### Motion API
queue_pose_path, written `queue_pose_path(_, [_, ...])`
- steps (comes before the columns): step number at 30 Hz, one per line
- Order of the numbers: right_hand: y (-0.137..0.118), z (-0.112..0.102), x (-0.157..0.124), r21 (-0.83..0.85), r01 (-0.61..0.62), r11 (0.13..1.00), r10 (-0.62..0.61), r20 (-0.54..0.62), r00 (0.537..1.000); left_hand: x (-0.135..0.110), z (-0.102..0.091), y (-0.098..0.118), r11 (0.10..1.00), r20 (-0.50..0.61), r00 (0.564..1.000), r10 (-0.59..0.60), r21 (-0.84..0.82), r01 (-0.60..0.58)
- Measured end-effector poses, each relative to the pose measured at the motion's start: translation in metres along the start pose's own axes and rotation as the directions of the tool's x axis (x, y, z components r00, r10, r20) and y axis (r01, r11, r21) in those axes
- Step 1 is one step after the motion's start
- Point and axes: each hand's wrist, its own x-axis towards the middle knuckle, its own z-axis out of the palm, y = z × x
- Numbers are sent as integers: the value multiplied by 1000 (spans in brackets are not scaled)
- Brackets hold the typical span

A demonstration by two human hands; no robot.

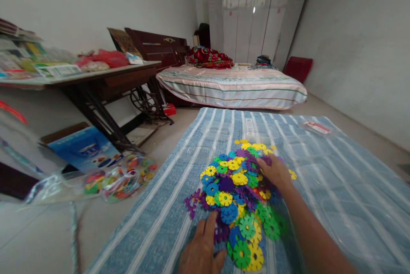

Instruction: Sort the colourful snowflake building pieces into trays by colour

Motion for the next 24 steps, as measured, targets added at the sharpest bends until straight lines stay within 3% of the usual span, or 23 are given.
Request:
queue_pose_path(2, [-1,8,-1,40,33,999,-35,67,997,9,2,13,996,-10,1000,-15,-86,14])
queue_pose_path(6, [-13,20,-15,149,121,981,-135,87,987,26,1,41,940,3,997,-74,-334,71])
queue_pose_path(9, [-21,19,-22,273,113,955,-147,107,983,38,4,57,864,45,996,-83,-495,94])
queue_pose_path(12, [-25,10,-26,431,79,899,-152,138,979,52,12,66,800,41,999,-17,-599,38])
queue_pose_path(15, [-29,-2,-32,583,79,809,-227,186,956,65,21,70,798,-13,997,71,-600,-65])
queue_pose_path(18, [-31,-12,-41,615,89,784,-235,161,958,77,24,73,795,-86,985,152,-581,-174])
queue_pose_path(22, [-27,-22,-53,657,71,750,-185,106,977,90,14,78,771,-137,954,268,-563,-297])
queue_pose_path(24, [-23,-24,-58,627,56,777,-166,119,979,96,4,80,768,-156,936,315,-537,-348])
